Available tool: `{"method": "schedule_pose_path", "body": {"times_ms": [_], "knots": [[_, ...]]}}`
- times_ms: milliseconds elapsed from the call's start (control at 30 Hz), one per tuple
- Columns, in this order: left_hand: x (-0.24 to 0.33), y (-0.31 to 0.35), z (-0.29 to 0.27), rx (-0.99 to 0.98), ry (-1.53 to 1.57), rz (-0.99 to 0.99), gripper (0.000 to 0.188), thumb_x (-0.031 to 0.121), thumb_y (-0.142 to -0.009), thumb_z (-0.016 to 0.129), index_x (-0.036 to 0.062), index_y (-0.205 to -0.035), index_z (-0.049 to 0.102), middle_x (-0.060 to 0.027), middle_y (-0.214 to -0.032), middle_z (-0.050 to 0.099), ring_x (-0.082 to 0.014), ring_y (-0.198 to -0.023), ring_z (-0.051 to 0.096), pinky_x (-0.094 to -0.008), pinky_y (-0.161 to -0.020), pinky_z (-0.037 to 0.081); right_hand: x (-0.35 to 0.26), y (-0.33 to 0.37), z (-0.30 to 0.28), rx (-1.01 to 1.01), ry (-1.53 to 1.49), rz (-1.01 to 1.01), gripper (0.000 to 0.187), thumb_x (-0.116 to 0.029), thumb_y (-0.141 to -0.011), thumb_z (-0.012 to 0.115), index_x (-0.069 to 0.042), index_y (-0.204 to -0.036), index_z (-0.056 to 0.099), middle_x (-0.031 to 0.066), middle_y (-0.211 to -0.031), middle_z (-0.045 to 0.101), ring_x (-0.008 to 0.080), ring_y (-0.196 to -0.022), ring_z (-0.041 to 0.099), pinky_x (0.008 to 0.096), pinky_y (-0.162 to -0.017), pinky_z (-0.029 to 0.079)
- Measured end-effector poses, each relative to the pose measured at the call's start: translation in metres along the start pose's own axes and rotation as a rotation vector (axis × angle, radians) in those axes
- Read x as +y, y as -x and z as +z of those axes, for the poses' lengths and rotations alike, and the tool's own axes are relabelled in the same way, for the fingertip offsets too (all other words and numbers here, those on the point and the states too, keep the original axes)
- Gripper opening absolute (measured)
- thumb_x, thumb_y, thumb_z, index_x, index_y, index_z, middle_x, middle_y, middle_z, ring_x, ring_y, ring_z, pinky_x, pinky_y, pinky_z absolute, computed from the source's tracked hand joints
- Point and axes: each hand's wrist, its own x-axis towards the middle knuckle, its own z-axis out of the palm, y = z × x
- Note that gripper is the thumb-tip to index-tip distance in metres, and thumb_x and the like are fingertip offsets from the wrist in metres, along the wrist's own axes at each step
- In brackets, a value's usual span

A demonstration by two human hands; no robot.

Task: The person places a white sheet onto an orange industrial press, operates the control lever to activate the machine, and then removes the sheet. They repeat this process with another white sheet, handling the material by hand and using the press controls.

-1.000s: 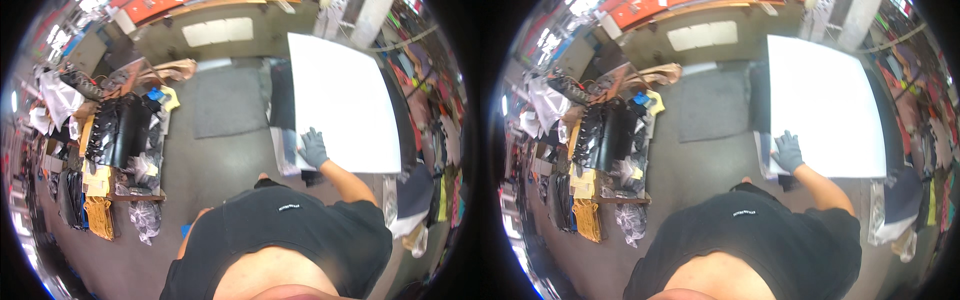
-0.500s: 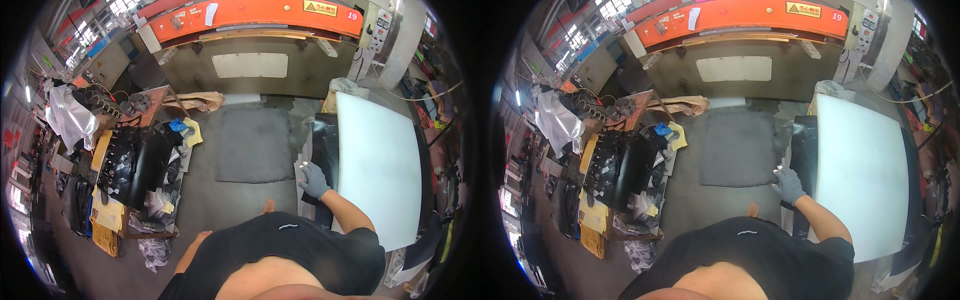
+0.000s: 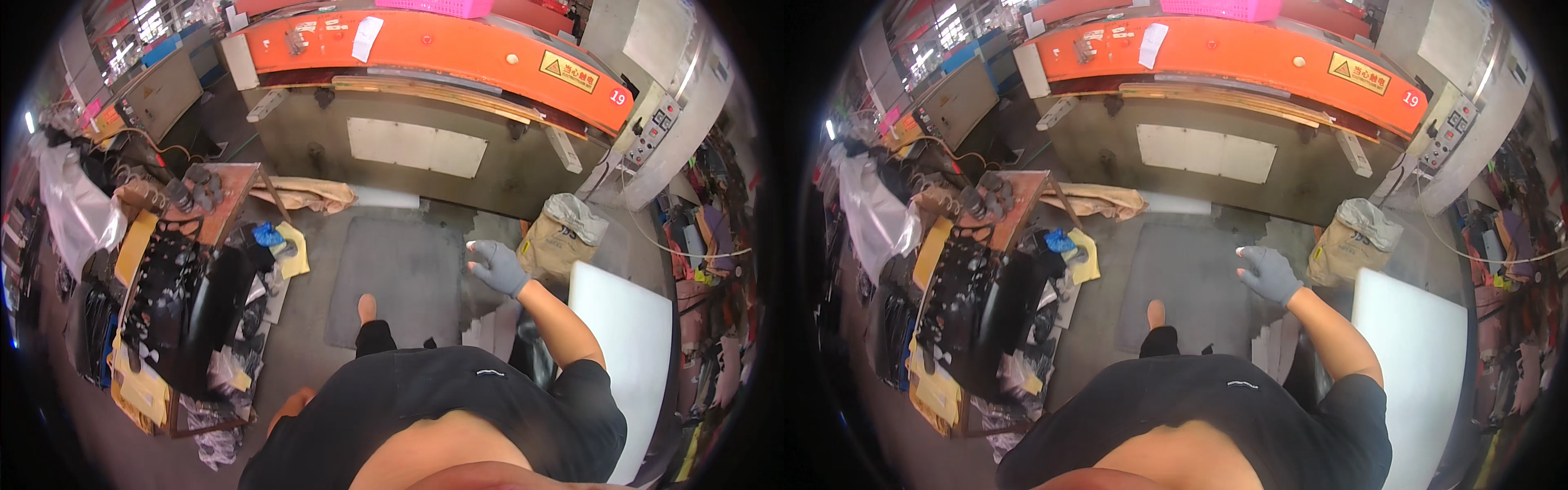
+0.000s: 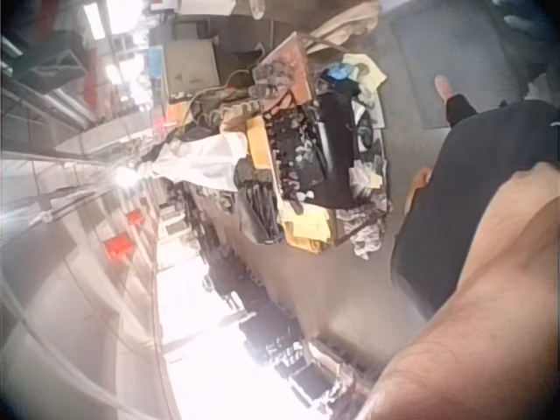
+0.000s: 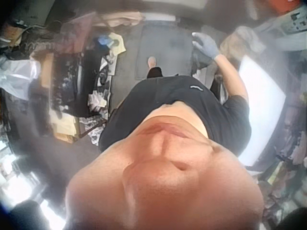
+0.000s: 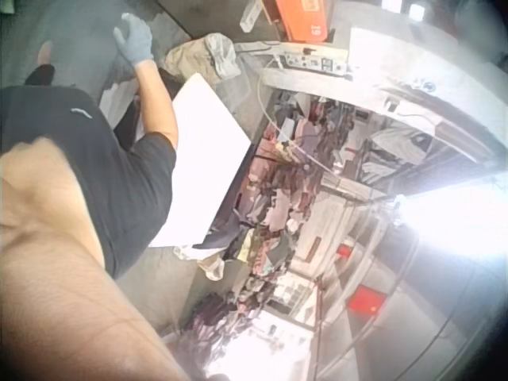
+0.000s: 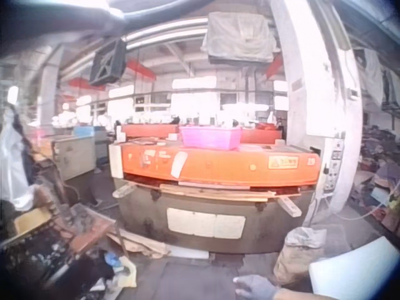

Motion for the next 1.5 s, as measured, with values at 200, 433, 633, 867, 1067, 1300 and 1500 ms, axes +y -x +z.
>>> {"method": "schedule_pose_path", "body": {"times_ms": [200, 433, 633, 867, 1067, 1300, 1500], "knots": [[0.169, -0.18, -0.155, -0.07, -0.896, 0.342, 0.03, 0.019, -0.086, 0.041, 0.0074, -0.109, 0.057, -0.0156, -0.089, 0.063, -0.0312, -0.083, 0.061, -0.0409, -0.07, 0.048, 0.067, -0.107, 0.039, 0.101, -0.177, 0.239, 0.041, -0.024, -0.077, 0.062, -0.007, -0.113, 0.051, 0.0109, -0.094, 0.064, 0.0295, -0.087, 0.061, 0.0367, -0.075, 0.048], [0.524, -0.229, -0.297, 0.212, -0.607, 0.65, 0.045, 0.038, -0.088, 0.045, 0.0004, -0.111, 0.056, -0.0207, -0.115, 0.055, -0.0364, -0.108, 0.051, -0.0411, -0.091, 0.041, 0.107, -0.144, 0.066, 0.147, -0.327, 0.609, 0.038, -0.008, -0.08, 0.061, -0.002, -0.115, 0.051, 0.0083, -0.093, 0.063, 0.0132, -0.085, 0.061, 0.0264, -0.077, 0.048], [0.726, -0.183, -0.267, 0.118, -0.4, 0.971, 0.047, 0.035, -0.084, 0.055, 0.0, -0.115, 0.053, -0.0198, -0.11, 0.057, -0.0339, -0.104, 0.054, -0.0379, -0.09, 0.042, 0.153, -0.149, 0.09, 0.274, -0.525, 0.872, 0.033, -0.01, -0.082, 0.06, -0.002, -0.113, 0.053, 0.0064, -0.091, 0.063, 0.012, -0.082, 0.06, 0.0251, -0.074, 0.047], [0.814, -0.178, -0.232, -0.021, -0.545, 1.061, 0.052, 0.03, -0.083, 0.058, 0.0011, -0.124, 0.046, -0.0192, -0.12, 0.05, -0.0304, -0.108, 0.052, -0.0363, -0.09, 0.042, 0.272, -0.197, 0.081, 0.402, -0.572, 0.747, 0.029, -0.013, -0.08, 0.06, -0.006, -0.108, 0.056, 0.0097, -0.085, 0.066, 0.0154, -0.077, 0.064, 0.0277, -0.07, 0.049], [0.889, -0.181, -0.26, 0.462, -0.487, 1.202, 0.049, 0.021, -0.079, 0.063, 0.0009, -0.121, 0.046, -0.0203, -0.127, 0.044, -0.036, -0.117, 0.042, -0.0392, -0.097, 0.036, 0.371, -0.275, 0.035, 0.458, -0.765, 0.614, 0.026, -0.013, -0.082, 0.06, -0.004, -0.106, 0.056, 0.0092, -0.085, 0.065, 0.0116, -0.076, 0.061, 0.0248, -0.069, 0.048], [1.023, -0.168, -0.294, 0.662, -0.268, 1.48, 0.033, 0.017, -0.081, 0.06, 0.0, -0.108, 0.056, -0.0191, -0.109, 0.057, -0.0297, -0.099, 0.055, -0.0346, -0.08, 0.047, 0.411, -0.349, 0.013, 0.242, -0.543, 0.531, 0.024, -0.015, -0.081, 0.061, -0.008, -0.104, 0.058, 0.0081, -0.084, 0.065, 0.0116, -0.072, 0.061, 0.0256, -0.066, 0.049], [1.111, -0.181, -0.322, 0.481, 0.027, 1.314, 0.024, 0.022, -0.087, 0.057, -0.0005, -0.093, 0.063, -0.0046, -0.079, 0.064, -0.0128, -0.072, 0.059, -0.0264, -0.067, 0.047, 0.402, -0.346, 0.034, 0.335, -0.493, 0.597, 0.024, -0.016, -0.08, 0.063, -0.007, -0.102, 0.059, 0.0091, -0.084, 0.066, 0.0137, -0.072, 0.063, 0.0268, -0.067, 0.049]]}}
